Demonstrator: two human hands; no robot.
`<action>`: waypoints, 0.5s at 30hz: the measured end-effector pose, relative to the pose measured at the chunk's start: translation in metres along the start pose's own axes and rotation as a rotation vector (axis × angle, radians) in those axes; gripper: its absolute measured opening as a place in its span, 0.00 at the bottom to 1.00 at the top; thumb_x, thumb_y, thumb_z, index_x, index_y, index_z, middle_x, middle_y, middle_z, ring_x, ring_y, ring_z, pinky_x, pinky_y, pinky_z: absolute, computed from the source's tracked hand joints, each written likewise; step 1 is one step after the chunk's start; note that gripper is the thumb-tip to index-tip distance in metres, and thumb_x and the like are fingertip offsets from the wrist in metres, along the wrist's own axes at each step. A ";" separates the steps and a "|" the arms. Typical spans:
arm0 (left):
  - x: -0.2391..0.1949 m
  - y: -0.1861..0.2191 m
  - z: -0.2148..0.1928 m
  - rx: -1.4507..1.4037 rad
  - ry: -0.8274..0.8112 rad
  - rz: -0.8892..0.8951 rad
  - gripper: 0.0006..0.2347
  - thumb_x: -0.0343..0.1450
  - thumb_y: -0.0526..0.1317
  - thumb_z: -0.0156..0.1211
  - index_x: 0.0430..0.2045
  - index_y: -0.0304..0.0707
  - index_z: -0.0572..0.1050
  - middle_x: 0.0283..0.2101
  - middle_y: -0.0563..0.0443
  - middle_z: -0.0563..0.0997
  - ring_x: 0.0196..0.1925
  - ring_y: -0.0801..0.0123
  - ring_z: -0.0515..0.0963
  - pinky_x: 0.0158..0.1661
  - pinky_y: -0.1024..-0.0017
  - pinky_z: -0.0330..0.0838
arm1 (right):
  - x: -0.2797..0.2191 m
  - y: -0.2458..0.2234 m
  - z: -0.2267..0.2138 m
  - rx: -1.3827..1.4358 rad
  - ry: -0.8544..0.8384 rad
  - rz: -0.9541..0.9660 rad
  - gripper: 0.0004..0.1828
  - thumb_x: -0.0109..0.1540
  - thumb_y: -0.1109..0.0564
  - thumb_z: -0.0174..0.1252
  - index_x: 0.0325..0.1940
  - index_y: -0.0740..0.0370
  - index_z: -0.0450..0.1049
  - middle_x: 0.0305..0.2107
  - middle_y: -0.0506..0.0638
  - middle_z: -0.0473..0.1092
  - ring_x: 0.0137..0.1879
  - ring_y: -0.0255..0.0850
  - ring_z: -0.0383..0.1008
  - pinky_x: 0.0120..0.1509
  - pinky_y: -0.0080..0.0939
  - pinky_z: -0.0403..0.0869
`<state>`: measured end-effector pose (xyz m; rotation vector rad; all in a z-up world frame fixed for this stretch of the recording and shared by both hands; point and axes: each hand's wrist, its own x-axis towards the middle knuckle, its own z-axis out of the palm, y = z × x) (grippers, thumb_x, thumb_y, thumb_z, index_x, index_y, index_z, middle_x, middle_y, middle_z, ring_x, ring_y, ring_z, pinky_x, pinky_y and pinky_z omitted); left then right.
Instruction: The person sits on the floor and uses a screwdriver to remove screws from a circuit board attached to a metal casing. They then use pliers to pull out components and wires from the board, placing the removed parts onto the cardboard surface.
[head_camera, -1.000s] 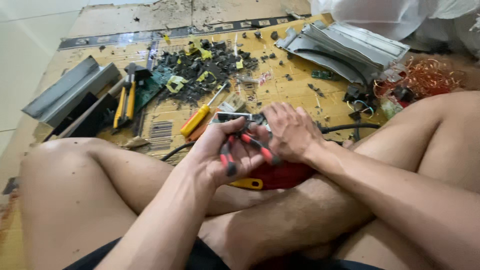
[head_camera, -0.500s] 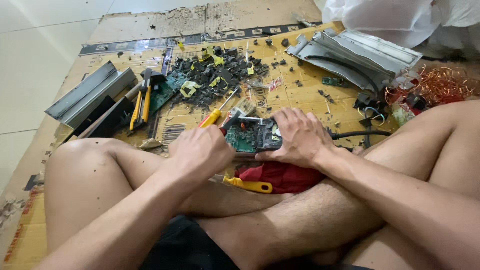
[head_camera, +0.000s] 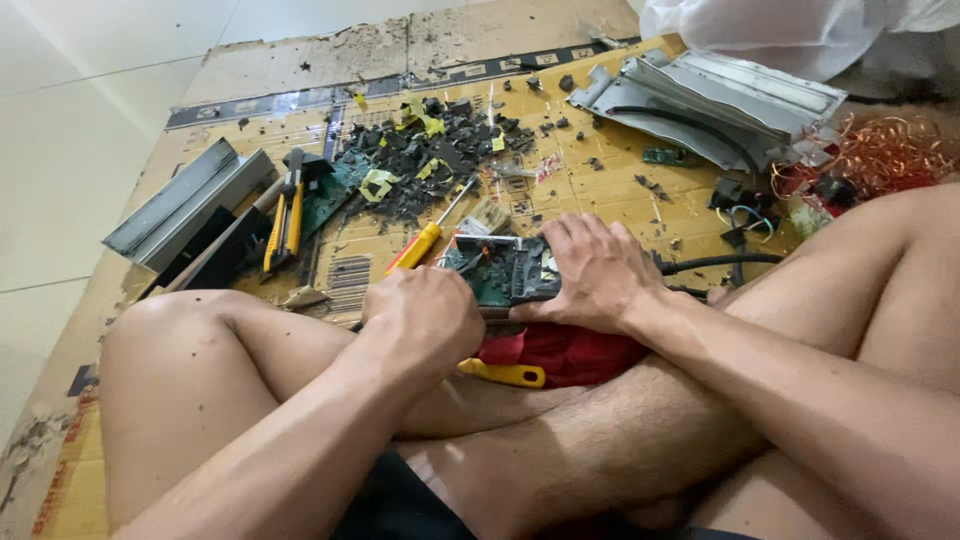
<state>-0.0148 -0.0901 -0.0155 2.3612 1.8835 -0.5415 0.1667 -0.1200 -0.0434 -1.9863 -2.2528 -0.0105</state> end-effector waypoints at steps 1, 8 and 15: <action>-0.004 0.001 -0.005 0.002 0.001 0.003 0.19 0.69 0.45 0.42 0.40 0.35 0.82 0.36 0.46 0.85 0.45 0.52 0.85 0.39 0.41 0.76 | 0.001 0.001 0.002 0.000 0.001 0.004 0.54 0.46 0.15 0.64 0.59 0.54 0.66 0.46 0.51 0.69 0.58 0.49 0.72 0.54 0.52 0.71; -0.005 0.012 -0.011 -0.272 0.010 -0.121 0.19 0.71 0.41 0.41 0.40 0.28 0.81 0.37 0.39 0.84 0.46 0.45 0.84 0.41 0.40 0.77 | -0.001 -0.004 -0.004 -0.026 0.011 -0.011 0.48 0.49 0.22 0.68 0.59 0.55 0.66 0.45 0.53 0.70 0.56 0.49 0.73 0.53 0.51 0.72; -0.025 0.019 -0.035 0.086 -0.061 -0.003 0.17 0.73 0.40 0.41 0.46 0.28 0.77 0.44 0.36 0.82 0.55 0.44 0.77 0.53 0.45 0.62 | 0.002 0.000 -0.001 -0.015 0.019 -0.029 0.50 0.48 0.17 0.65 0.58 0.55 0.67 0.44 0.52 0.70 0.55 0.48 0.74 0.52 0.51 0.73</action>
